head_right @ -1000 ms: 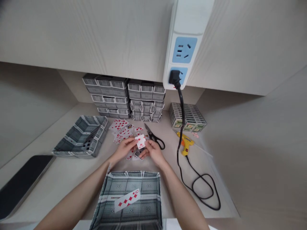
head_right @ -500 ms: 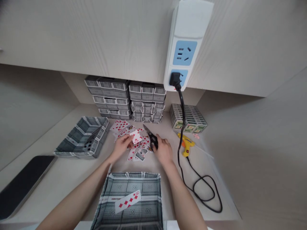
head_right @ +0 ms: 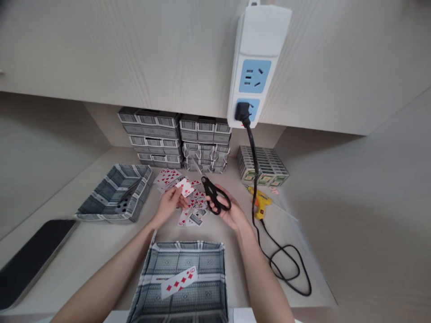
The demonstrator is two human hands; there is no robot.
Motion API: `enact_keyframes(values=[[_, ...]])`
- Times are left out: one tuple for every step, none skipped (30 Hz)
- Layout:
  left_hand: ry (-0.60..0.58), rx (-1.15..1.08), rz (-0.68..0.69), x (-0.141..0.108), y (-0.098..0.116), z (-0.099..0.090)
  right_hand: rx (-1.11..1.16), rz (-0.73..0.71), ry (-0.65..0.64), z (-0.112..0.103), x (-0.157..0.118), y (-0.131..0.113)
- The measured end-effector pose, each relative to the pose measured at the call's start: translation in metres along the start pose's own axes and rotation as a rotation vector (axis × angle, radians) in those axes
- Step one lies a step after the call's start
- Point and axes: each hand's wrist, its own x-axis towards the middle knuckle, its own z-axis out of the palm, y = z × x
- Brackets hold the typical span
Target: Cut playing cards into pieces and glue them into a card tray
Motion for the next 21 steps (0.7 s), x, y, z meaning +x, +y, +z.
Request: enact_keyframes(values=[[0.002, -0.002, 0.003, 0.000, 0.000, 0.000, 0.017, 0.016, -0.032, 0.000, 0.000, 0.000], [0.003, -0.004, 0.004, 0.000, 0.000, 0.000, 0.019, 0.034, -0.060, -0.001, 0.000, 0.001], [0.001, -0.007, 0.003, -0.001, 0.001, 0.000, 0.012, 0.052, -0.084, -0.002, 0.000, 0.001], [-0.004, -0.009, 0.001, -0.001, 0.001, 0.000, -0.001, 0.068, -0.107, -0.004, -0.001, 0.001], [-0.009, -0.010, -0.001, -0.001, 0.001, 0.000, -0.015, 0.078, -0.128, -0.005, -0.001, 0.001], [-0.015, -0.010, -0.002, -0.001, 0.001, -0.001, -0.030, 0.079, -0.145, -0.005, -0.002, 0.001], [-0.017, -0.011, -0.001, -0.001, 0.002, -0.001, -0.046, 0.066, -0.156, -0.005, -0.003, 0.001], [-0.016, -0.011, 0.003, -0.001, 0.002, -0.001, -0.062, 0.042, -0.160, -0.003, -0.004, 0.000], [-0.011, -0.010, 0.008, -0.001, 0.002, -0.001, -0.075, 0.014, -0.160, -0.001, -0.005, -0.001], [-0.005, -0.009, 0.014, -0.001, 0.002, -0.001, -0.084, -0.017, -0.158, 0.002, -0.007, -0.001], [0.002, -0.007, 0.019, -0.001, 0.001, -0.001, -0.085, -0.041, -0.157, 0.006, -0.008, -0.002], [0.008, -0.004, 0.023, 0.000, 0.001, -0.001, -0.081, -0.058, -0.160, 0.009, -0.008, -0.002], [0.013, -0.001, 0.024, 0.000, 0.001, -0.002, -0.074, -0.072, -0.160, 0.012, -0.009, -0.003], [0.016, 0.002, 0.025, 0.000, 0.001, -0.002, -0.065, -0.080, -0.165, 0.014, -0.009, -0.003], [0.017, 0.004, 0.026, 0.000, 0.000, -0.002, -0.058, -0.084, -0.175, 0.015, -0.010, -0.003], [0.018, 0.005, 0.028, 0.000, 0.000, -0.002, -0.052, -0.085, -0.186, 0.016, -0.011, -0.004], [0.019, 0.006, 0.031, 0.000, 0.000, -0.002, -0.048, -0.083, -0.202, 0.017, -0.012, -0.006], [0.018, 0.008, 0.035, 0.000, 0.000, -0.002, -0.045, -0.080, -0.219, 0.017, -0.013, -0.007], [0.016, 0.009, 0.039, 0.001, -0.001, -0.002, -0.045, -0.075, -0.234, 0.017, -0.014, -0.008], [0.013, 0.010, 0.042, 0.001, -0.001, -0.002, -0.048, -0.072, -0.240, 0.016, -0.014, -0.010], [0.009, 0.011, 0.044, 0.001, -0.001, -0.002, -0.054, -0.072, -0.239, 0.016, -0.015, -0.011]])
